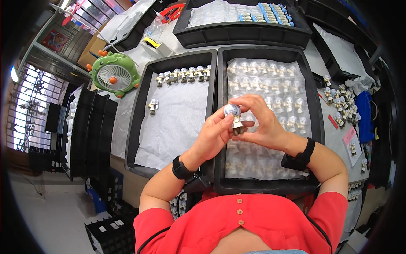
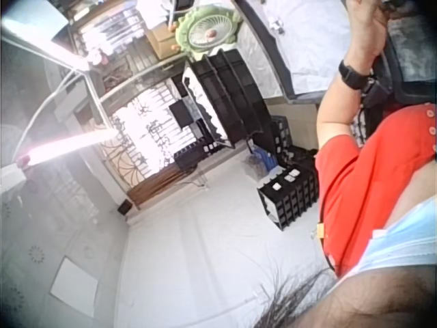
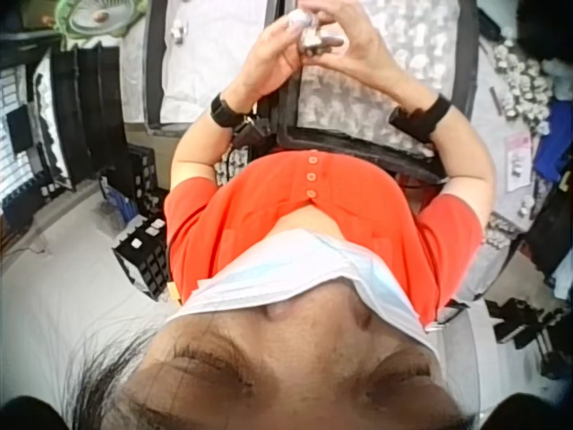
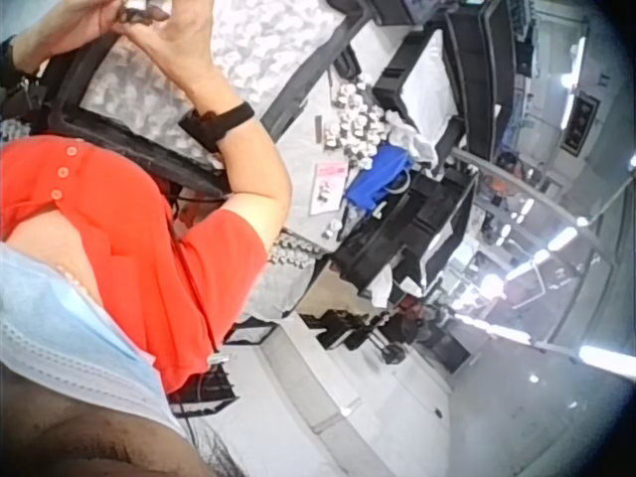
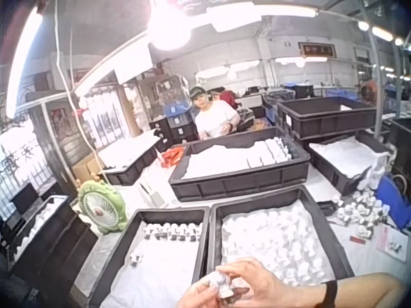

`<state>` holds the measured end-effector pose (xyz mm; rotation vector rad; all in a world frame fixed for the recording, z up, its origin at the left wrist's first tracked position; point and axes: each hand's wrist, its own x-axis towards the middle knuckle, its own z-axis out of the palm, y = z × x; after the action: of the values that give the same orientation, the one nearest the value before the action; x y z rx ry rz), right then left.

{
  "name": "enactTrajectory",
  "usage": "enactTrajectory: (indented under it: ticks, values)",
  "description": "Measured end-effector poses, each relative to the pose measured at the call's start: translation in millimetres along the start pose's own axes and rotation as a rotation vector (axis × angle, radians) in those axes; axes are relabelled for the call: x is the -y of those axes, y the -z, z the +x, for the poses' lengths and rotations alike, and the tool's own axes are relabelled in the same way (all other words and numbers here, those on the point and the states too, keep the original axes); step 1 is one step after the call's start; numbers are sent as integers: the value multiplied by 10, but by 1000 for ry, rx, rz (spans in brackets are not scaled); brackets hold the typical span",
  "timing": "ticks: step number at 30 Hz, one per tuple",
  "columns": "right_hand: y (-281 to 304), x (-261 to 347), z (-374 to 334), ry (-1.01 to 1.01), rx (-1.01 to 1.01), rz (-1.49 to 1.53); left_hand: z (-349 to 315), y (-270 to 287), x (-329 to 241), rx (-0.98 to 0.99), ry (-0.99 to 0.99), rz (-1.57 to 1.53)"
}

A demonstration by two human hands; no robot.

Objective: The person assembles small decorative figurines by hand at a workstation. They pick up each figurine, rotate it to inspect it, and place it into a black tray lined with white paper. The person repeats this process for multiple figurines, arranging them in rows within the tray.

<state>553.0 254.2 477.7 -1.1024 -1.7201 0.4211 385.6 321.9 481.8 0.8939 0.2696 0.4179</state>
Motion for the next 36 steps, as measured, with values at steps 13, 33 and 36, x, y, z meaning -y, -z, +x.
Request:
enactTrajectory:
  ticks: [13, 33, 36]
  values:
    - [-31, -11, -29, -76, -43, 3, 27, 9, -36, 53, -25, -28]
    - [-26, -18, -31, -98, -24, 22, 49, 72, -26, 87, -13, -42]
    - [-4, -14, -16, -9, -14, -37, 31, 58, -57, 66, -15, -36]
